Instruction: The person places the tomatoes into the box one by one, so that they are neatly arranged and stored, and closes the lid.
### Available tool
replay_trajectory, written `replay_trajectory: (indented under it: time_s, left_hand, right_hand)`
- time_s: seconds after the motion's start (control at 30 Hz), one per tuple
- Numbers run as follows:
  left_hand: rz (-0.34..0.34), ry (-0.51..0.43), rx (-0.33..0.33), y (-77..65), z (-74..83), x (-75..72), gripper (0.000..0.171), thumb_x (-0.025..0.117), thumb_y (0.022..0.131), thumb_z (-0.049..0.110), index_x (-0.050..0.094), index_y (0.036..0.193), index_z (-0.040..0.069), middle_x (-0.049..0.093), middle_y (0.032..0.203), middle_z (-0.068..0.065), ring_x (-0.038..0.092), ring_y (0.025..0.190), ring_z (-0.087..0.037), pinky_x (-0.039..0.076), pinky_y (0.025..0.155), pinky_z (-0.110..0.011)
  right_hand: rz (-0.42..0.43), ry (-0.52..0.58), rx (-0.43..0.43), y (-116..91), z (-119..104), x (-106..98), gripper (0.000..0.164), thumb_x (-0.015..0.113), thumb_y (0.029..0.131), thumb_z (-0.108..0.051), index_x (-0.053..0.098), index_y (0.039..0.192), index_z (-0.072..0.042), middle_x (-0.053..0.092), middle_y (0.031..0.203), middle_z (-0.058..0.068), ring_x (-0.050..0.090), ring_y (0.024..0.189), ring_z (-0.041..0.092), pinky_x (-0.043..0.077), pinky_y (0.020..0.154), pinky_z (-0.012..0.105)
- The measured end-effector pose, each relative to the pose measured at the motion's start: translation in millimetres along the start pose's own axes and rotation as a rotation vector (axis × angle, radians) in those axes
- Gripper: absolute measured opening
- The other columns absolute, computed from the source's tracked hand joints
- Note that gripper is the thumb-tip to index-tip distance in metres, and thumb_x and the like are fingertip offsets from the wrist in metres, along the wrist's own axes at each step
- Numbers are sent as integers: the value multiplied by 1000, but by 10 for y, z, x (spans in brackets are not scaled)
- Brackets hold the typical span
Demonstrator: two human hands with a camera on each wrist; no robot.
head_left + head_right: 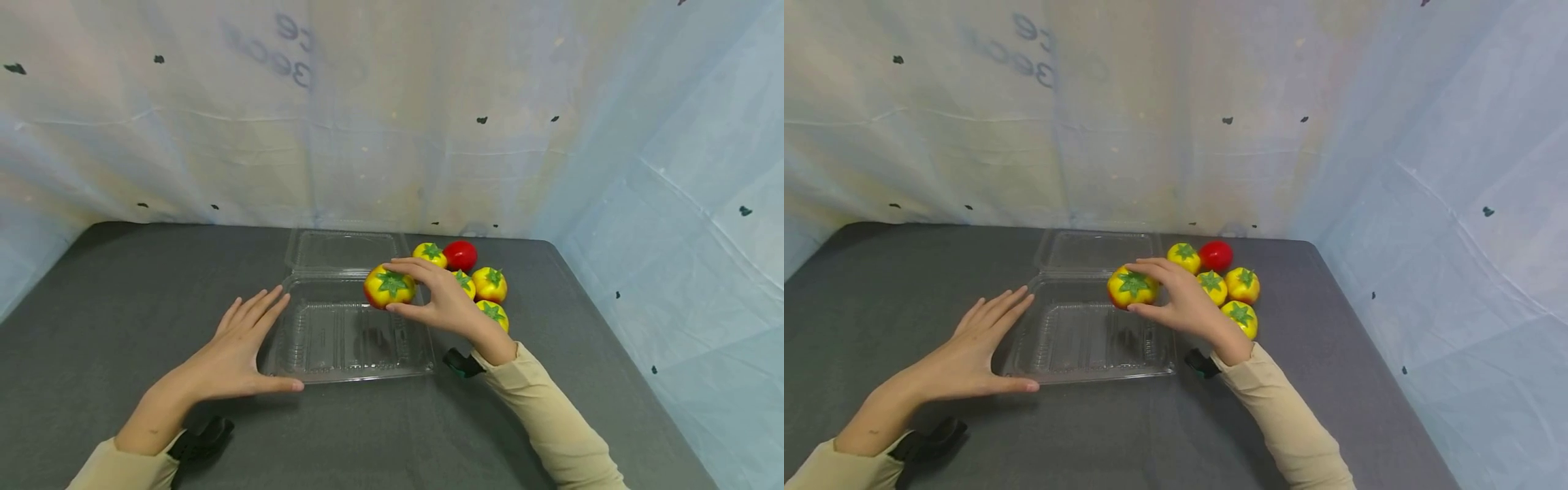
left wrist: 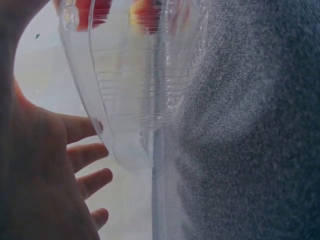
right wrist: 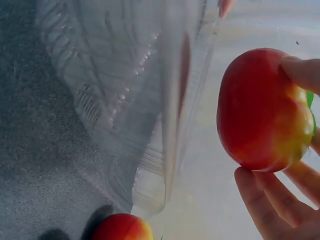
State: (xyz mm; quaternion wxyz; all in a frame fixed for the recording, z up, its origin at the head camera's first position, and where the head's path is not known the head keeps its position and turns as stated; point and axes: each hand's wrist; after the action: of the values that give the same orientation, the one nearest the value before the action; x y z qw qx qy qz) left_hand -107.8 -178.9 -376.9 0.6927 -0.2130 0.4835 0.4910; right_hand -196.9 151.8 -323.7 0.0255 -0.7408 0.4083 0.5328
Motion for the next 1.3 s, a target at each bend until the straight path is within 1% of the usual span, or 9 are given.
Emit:
replay_trajectory:
  time_s: [0.13, 0.27, 0.43, 0.67, 0.83, 1.03, 1.3]
  left_hand:
    - [-8, 2, -8, 2, -1, 3, 123, 72, 66, 71, 12, 155, 11, 13, 160, -16, 11, 146, -39, 1, 114, -60]
    - [-17, 7, -15, 14, 6, 9, 123, 71, 66, 72, 14, 155, 9, 13, 160, -16, 11, 146, -39, 1, 114, -61]
    - [-19, 9, -23, 17, 17, 8, 123, 71, 65, 73, 16, 154, 8, 13, 160, -16, 11, 145, -40, 2, 113, -61]
    - [-30, 3, -33, 18, 29, 8, 123, 70, 66, 74, 15, 154, 8, 12, 160, -16, 11, 145, -41, 3, 113, -62]
    - [-31, 9, -35, 19, 32, 7, 125, 69, 64, 75, 16, 154, 7, 12, 160, -16, 11, 145, -41, 3, 112, -63]
    - [-34, 8, -34, 19, 25, 5, 125, 70, 64, 74, 17, 154, 6, 12, 160, -17, 11, 145, -42, 4, 111, -65]
    - [-47, 0, -43, 16, 20, 6, 124, 70, 64, 75, 16, 154, 7, 12, 160, -17, 10, 145, -42, 4, 111, -65]
  right_hand:
    - [-42, 7, -10, 69, -15, 16, 59, 80, 79, -27, 58, 132, -12, 57, 134, 6, 54, 121, 21, 50, 94, 36]
    - [-88, 24, -34, 150, -46, 36, 58, 79, 80, -26, 58, 132, -11, 57, 134, 6, 54, 122, 21, 49, 97, 35]
    - [-127, 37, -29, 257, -94, 51, 57, 78, 81, -23, 58, 132, -11, 56, 134, 6, 54, 120, 20, 49, 96, 34]
    - [-180, 22, -34, 378, -153, 113, 57, 77, 82, -26, 57, 134, -13, 56, 135, 7, 54, 122, 21, 49, 96, 35]
    - [-203, 45, -22, 464, -165, 193, 57, 77, 82, -26, 56, 134, -13, 56, 134, 7, 55, 119, 20, 50, 95, 36]
    - [-279, 42, -1, 560, -151, 327, 57, 74, 84, -28, 55, 136, -14, 54, 137, 7, 54, 122, 19, 49, 96, 33]
    - [-322, 27, -29, 638, -143, 458, 55, 73, 86, -28, 54, 136, -14, 53, 138, 6, 52, 125, 20, 46, 100, 34]
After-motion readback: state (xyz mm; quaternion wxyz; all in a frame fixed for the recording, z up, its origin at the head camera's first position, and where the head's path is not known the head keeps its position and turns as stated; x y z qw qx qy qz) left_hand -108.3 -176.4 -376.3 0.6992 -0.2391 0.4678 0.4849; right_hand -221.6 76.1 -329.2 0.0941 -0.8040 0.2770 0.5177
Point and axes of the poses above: each hand's wrist, its own y-axis towards the middle knuckle, its own x-axis out of the palm, z = x × y
